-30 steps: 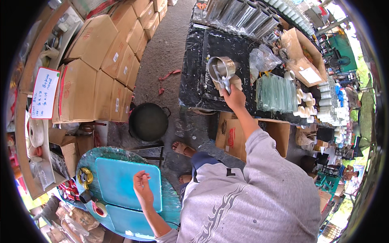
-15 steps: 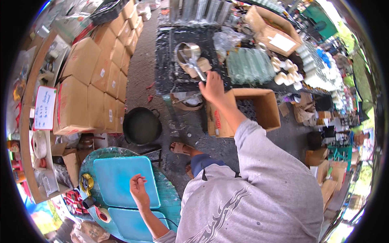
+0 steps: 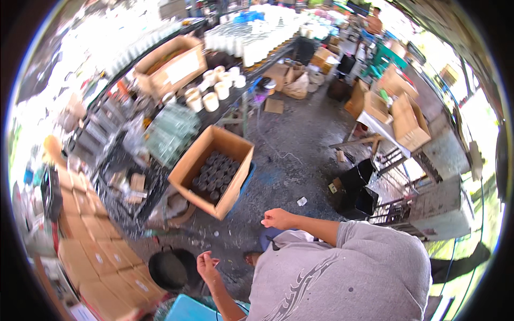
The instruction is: The person pours a dark liquid into a tray, then moves to a workbench and inserts wicks into white cylindrical candle molds. The person handles the molds one at a time, aligning and pressing the wicks into place.
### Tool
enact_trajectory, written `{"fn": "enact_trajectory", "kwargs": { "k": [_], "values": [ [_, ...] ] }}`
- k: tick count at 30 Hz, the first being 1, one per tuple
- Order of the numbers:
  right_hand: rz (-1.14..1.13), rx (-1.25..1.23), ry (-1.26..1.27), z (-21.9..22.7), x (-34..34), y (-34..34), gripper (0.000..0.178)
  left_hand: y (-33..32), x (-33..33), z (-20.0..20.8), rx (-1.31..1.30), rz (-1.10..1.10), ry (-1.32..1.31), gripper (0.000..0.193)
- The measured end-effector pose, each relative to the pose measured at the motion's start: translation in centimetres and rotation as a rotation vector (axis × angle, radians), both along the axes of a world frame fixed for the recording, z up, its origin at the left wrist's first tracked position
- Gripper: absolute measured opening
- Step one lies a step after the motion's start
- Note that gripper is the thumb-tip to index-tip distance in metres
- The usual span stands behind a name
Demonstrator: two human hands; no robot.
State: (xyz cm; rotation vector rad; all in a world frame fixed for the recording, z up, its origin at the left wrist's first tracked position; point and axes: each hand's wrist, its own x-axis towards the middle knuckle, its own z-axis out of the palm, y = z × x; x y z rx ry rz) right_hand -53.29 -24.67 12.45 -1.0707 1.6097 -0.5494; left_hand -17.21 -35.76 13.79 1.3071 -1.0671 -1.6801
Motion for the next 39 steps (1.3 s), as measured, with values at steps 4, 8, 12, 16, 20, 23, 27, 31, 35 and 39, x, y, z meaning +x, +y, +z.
{"fn": "enact_trajectory", "kwargs": {
  "k": [4,8,12,16,20,23,27,31,35,39],
  "values": [
    [-0.258,-0.297,-0.464,5.3,-2.0,0.6,0.072,0.2,-18.7,3.5,-0.205,-0.344,0.066,0.029],
    [-0.560,-0.514,-0.350,13.9,-5.4,2.6,0.082,4.3,-37.8,5.5,-0.005,-0.467,0.278,0.040],
    [-0.637,-0.460,-0.935,16.3,-19.7,8.9,0.073,3.9,-51.4,2.1,-0.004,-0.638,0.172,0.042],
    [-0.644,-0.390,-0.581,15.6,-29.7,14.8,0.063,2.0,-59.7,1.1,-0.058,-0.879,-0.076,0.034],
    [-0.878,-0.248,-0.169,12.9,-37.8,18.3,0.056,0.6,-63.5,4.9,-0.004,-1.074,-0.122,0.026],
    [-0.990,-0.197,-0.099,12.4,-43.2,18.8,0.054,-1.2,-65.6,5.1,0.087,-1.019,-0.070,0.046],
    [-1.068,-0.166,-0.085,12.6,-49.1,18.4,0.054,-1.9,-70.8,5.8,0.022,-1.024,-0.148,0.068],
    [-1.105,-0.240,-0.236,13.2,-53.6,16.8,0.050,-3.0,-79.4,5.4,0.099,-1.119,-0.117,0.060],
    [-1.035,-0.125,-0.269,11.9,-60.8,15.5,0.050,-3.5,-89.9,4.2,0.127,-1.247,-0.109,0.061],
    [-1.109,-0.051,-0.231,10.6,-70.6,13.7,0.049,-5.4,-101.5,3.4,0.217,-1.247,0.065,0.053]
  ]
}}
